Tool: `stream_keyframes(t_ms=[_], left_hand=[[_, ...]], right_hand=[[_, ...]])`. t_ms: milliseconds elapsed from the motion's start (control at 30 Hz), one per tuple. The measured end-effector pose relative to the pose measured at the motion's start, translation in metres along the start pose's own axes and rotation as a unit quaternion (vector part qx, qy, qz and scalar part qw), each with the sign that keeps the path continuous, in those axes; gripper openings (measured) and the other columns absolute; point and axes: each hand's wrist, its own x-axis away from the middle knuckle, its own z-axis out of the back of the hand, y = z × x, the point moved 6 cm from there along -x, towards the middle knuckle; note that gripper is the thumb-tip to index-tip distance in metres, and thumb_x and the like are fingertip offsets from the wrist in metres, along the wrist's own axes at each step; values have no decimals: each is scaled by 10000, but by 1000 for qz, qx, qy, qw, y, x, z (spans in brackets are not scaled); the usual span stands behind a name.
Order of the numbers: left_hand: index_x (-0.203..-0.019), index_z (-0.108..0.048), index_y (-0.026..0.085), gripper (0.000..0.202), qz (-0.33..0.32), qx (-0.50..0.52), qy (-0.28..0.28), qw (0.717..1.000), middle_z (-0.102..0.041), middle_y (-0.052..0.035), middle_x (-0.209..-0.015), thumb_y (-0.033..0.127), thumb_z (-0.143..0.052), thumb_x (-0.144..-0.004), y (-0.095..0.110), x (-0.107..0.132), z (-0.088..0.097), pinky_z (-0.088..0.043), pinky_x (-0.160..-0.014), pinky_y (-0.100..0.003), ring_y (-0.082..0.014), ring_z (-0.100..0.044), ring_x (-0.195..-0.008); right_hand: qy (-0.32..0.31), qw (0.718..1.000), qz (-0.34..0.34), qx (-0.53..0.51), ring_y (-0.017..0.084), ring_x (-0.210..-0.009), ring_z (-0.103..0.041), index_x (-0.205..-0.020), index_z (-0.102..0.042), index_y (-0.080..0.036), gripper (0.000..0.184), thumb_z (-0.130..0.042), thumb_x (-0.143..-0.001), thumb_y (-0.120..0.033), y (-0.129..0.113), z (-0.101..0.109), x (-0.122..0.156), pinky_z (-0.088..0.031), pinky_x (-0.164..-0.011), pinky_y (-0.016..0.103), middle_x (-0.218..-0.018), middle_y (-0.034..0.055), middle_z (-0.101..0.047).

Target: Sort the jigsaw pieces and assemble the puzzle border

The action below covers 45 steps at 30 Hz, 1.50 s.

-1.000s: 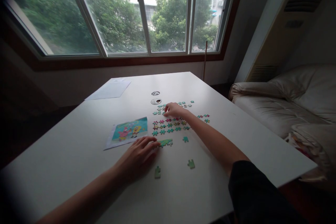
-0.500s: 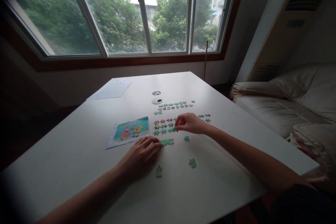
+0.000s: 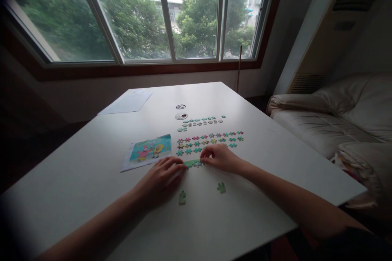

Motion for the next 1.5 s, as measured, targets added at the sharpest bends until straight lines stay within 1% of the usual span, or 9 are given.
stream_keyframes(t_ms=[200, 400, 533, 1000, 1100, 1233, 1300, 1400, 1500], left_hand=[[-1048, -533, 196, 244, 2, -5, -8, 1000, -548, -87, -1035, 171, -428, -829, -2, 2, -3, -401, -850, -406, -230, -473, -976], [-1054, -526, 196, 241, 1, -8, -16, 1000, -540, -87, -1045, 175, -428, -835, -3, 2, -4, -401, -848, -401, -232, -469, -977], [-1060, -523, 193, 245, -2, -6, -19, 1000, -538, -89, -1045, 174, -427, -835, -2, 3, -3, -399, -851, -404, -235, -466, -981], [-1056, -531, 195, 244, 2, -8, -17, 1000, -539, -86, -1040, 177, -427, -836, -2, 3, -4, -407, -847, -408, -231, -472, -970], [-1063, -533, 195, 248, -2, -12, -19, 1000, -536, -88, -1055, 180, -428, -838, 0, 4, -4, -413, -844, -412, -232, -478, -972], [-1119, -516, 202, 292, 1, -29, 7, 1000, -523, -97, -1105, 184, -443, -837, -4, 6, -1, -418, -848, -421, -241, -479, -1002], [-1141, -508, 198, 306, 14, -43, 22, 999, -538, -94, -1068, 193, -447, -841, -10, 7, 1, -426, -836, -418, -239, -487, -978], [-1086, -552, 188, 261, 53, -61, 46, 996, -556, -81, -961, 215, -453, -846, -23, 8, 5, -442, -802, -406, -227, -506, -900], [-1026, -591, 181, 229, 82, -54, 52, 994, -554, -76, -917, 250, -482, -836, -32, 9, 7, -449, -789, -397, -226, -509, -877]], right_hand=[[35, 998, 18, 42, 118, -665, -534, -757, -650, -184, 70, -582, -738, -191, -5, -3, 3, -383, -615, 221, -703, 2, -625], [36, 997, 36, 59, 130, -688, -531, -762, -641, -184, 82, -559, -761, -181, -6, -9, 3, -392, -653, 240, -702, 9, -612], [48, 994, 52, 80, 142, -724, -535, -765, -634, -187, 80, -554, -767, -175, -8, -7, 4, -391, -696, 258, -719, 12, -623], [62, 992, 50, 99, 140, -706, -525, -722, -624, -190, 63, -568, -734, -164, -9, -9, 3, -384, -710, 264, -695, 1, -614], [66, 993, 56, 77, 133, -713, -533, -749, -619, -185, 69, -554, -751, -160, -8, -5, 3, -386, -692, 246, -715, 4, -619], [77, 994, 52, 61, 107, -637, -516, -803, -612, -171, 94, -520, -790, -183, 4, 15, 2, -380, -613, 212, -717, 9, -613], [47, 996, 49, 63, 95, -596, -494, -812, -614, -168, 99, -524, -791, -204, 13, 26, 3, -375, -583, 202, -711, 7, -609], [-43, 996, 43, 59, 92, -587, -491, -808, -621, -164, 126, -553, -782, -267, 24, 35, 5, -370, -552, 191, -677, 3, -590], [-117, 992, 28, 48, 89, -576, -487, -860, -617, -161, 208, -592, -755, -339, 29, 39, 8, -359, -521, 180, -647, -8, -557]])
